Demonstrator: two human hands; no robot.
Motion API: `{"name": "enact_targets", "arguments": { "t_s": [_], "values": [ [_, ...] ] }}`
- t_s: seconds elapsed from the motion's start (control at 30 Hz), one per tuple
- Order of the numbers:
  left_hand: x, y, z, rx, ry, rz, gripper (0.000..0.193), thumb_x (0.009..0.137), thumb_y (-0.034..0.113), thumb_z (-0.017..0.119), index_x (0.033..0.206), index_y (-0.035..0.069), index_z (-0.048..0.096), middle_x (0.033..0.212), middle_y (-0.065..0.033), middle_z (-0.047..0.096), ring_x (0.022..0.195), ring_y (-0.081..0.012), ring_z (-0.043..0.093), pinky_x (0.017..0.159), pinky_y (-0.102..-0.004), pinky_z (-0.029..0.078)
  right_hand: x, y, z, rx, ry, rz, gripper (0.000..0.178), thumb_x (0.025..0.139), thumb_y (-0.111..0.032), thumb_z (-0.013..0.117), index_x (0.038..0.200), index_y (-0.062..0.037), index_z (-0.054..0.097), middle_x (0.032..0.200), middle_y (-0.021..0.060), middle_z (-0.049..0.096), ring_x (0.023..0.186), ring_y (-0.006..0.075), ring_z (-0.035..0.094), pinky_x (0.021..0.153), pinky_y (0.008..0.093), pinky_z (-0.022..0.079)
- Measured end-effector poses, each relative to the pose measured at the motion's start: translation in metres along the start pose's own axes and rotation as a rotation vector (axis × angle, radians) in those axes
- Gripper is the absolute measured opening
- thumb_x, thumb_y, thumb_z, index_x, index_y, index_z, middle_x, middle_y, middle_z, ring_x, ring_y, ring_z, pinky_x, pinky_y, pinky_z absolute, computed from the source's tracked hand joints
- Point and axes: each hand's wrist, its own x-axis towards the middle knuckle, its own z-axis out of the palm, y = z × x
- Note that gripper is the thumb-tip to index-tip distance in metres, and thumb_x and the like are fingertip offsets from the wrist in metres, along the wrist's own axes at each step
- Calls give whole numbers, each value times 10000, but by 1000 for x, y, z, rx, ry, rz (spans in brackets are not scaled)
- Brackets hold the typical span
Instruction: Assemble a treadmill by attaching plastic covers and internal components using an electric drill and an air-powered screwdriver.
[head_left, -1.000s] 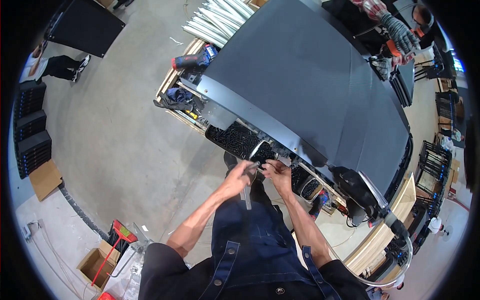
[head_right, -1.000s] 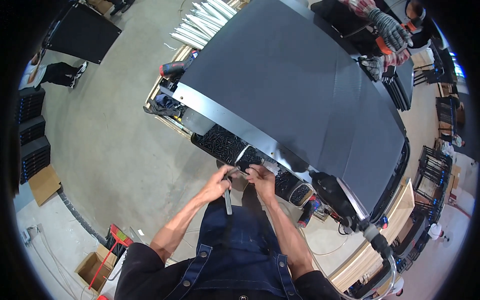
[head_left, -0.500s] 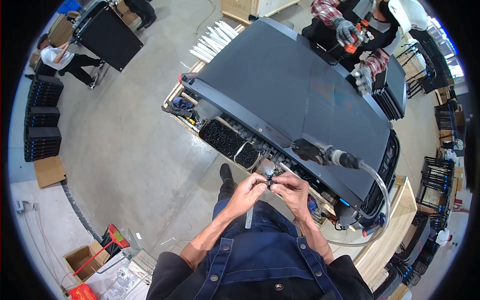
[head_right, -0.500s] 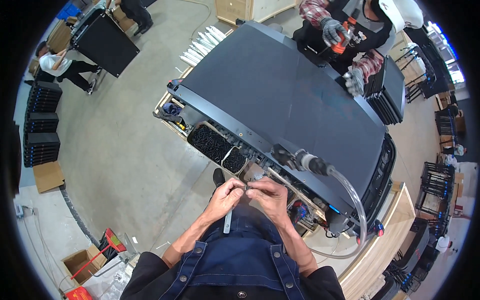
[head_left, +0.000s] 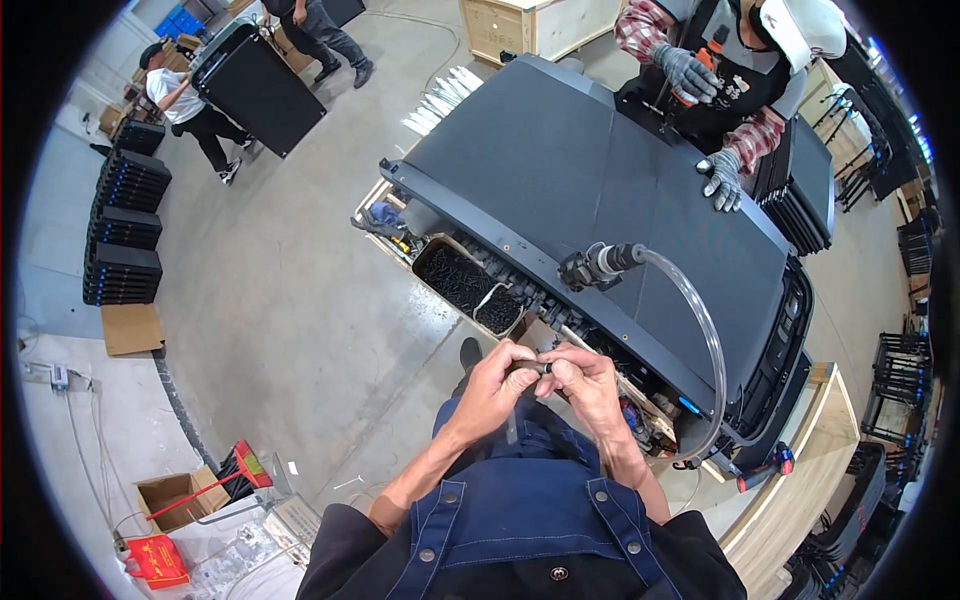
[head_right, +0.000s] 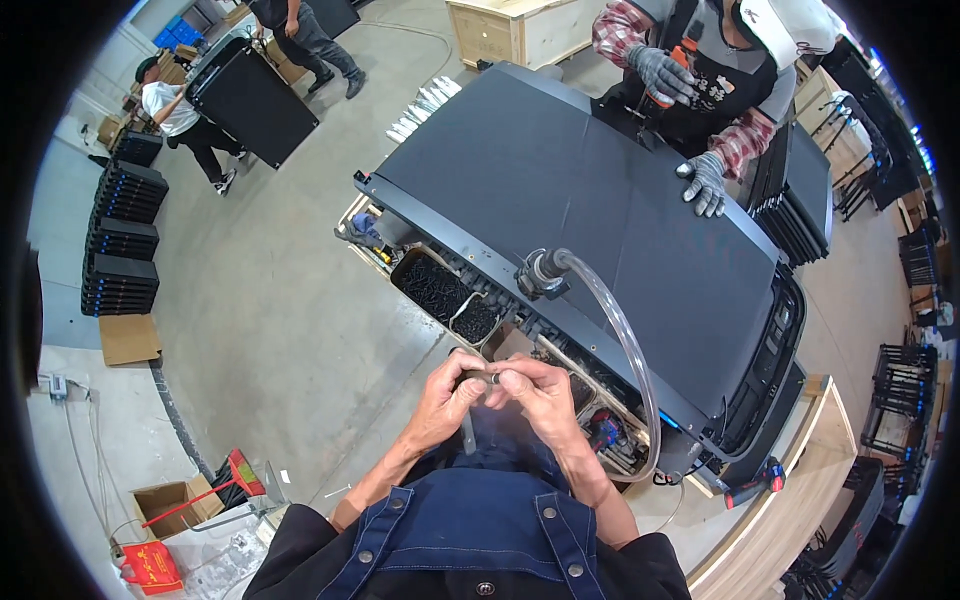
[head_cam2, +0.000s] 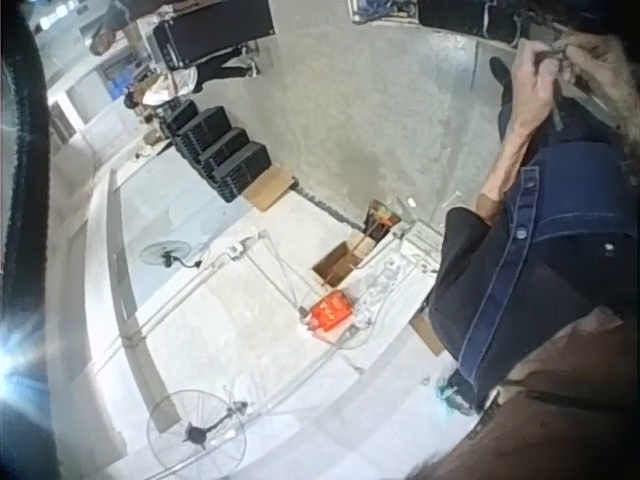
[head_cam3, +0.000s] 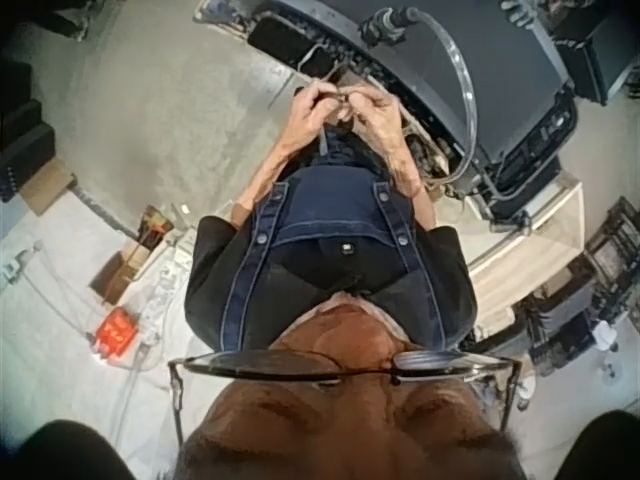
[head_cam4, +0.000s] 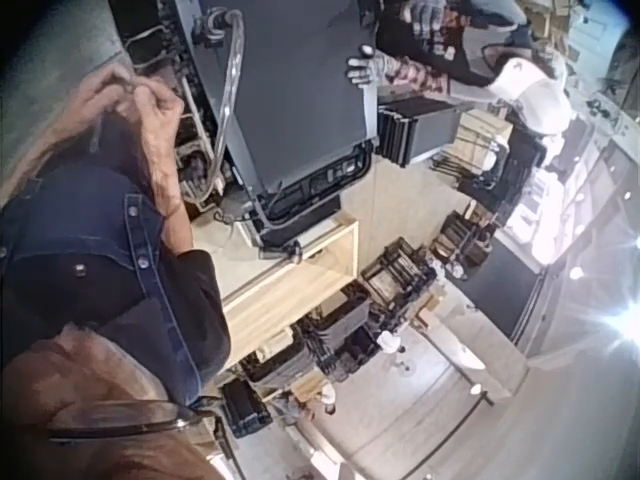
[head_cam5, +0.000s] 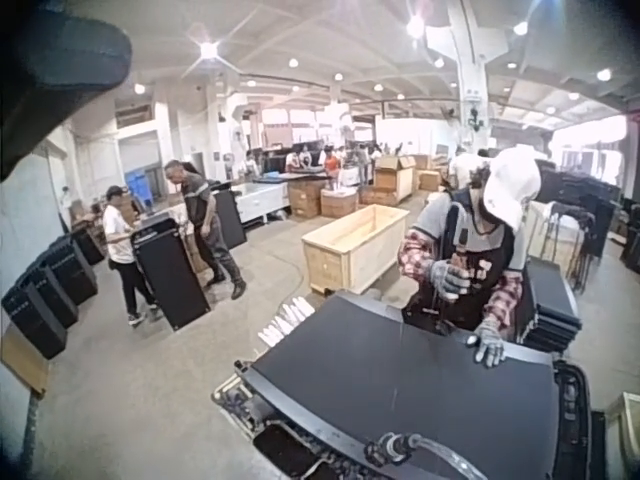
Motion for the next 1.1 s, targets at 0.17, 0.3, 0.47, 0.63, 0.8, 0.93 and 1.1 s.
{"name": "enact_targets", "arguments": {
  "t_s": [0.17, 0.3, 0.47, 0.63, 0.8, 0.93, 1.1],
  "values": [
    [13, 19, 3, 277, -34, 266, 181, 955, 129, 657, 1084, 4, 632, 908, -90, 612, 776, -200, 613, 694, -328, 500, -4, 4, -13, 235, -54, 74, 255, 969, -174, 675, 1133, 20, 700, 938, 113, 686, 781, 209, 695, 699, 311, 559],
    [19, 27, 5, 411, 5, 390, 132, 918, 64, 662, 1040, 16, 652, 904, -109, 637, 834, -239, 645, 738, -335, 504, -3, 22, -11, 396, -54, 50, 242, 970, -181, 674, 1150, -20, 654, 946, 108, 698, 761, 223, 688, 694, 329, 561],
    [22, 27, -3, 268, -81, 117, 118, 906, 37, 685, 1002, -14, 642, 879, -100, 668, 792, -174, 659, 689, -304, 511, 3, 46, -9, 486, -67, -24, 313, 983, -199, 660, 1224, -58, 520, 874, 116, 678, 745, 239, 691, 679, 337, 565],
    [26, -15, -7, -223, -101, -184, 187, 905, 161, 747, 938, 21, 627, 808, -43, 657, 695, -71, 585, 586, -252, 477, 4, 44, -16, 113, 51, 82, 256, 1015, -213, 608, 1158, -10, 548, 895, 133, 687, 764, 228, 709, 701, 332, 586],
    [37, -90, -20, -524, -18, -676, 256, 870, 352, 741, 895, 123, 630, 710, 74, 490, 615, -36, 432, 529, -210, 314, 29, -5, -19, -422, 478, -278, 473, 919, -246, 741, 1266, -11, 522, 1068, 150, 670, 945, 234, 690, 801, 365, 581],
    [66, -150, -20, -640, 14, -804, 231, 894, 354, 682, 953, 136, 636, 771, 56, 558, 672, -43, 497, 536, -225, 350, 100, -61, 6, -723, 427, -583, 686, 765, -148, 854, 1329, -25, 483, 1129, 163, 659, 1044, 246, 664, 937, 393, 551],
    [118, -196, 3, -1033, -82, -872, 172, 913, 279, 663, 953, 118, 616, 817, 19, 572, 677, -76, 489, 532, -222, 348, 144, -67, -19, -453, 289, -497, 818, 721, -140, 887, 1398, -20, 443, 1040, 161, 693, 1033, 253, 665, 959, 409, 538]
  ]
}}
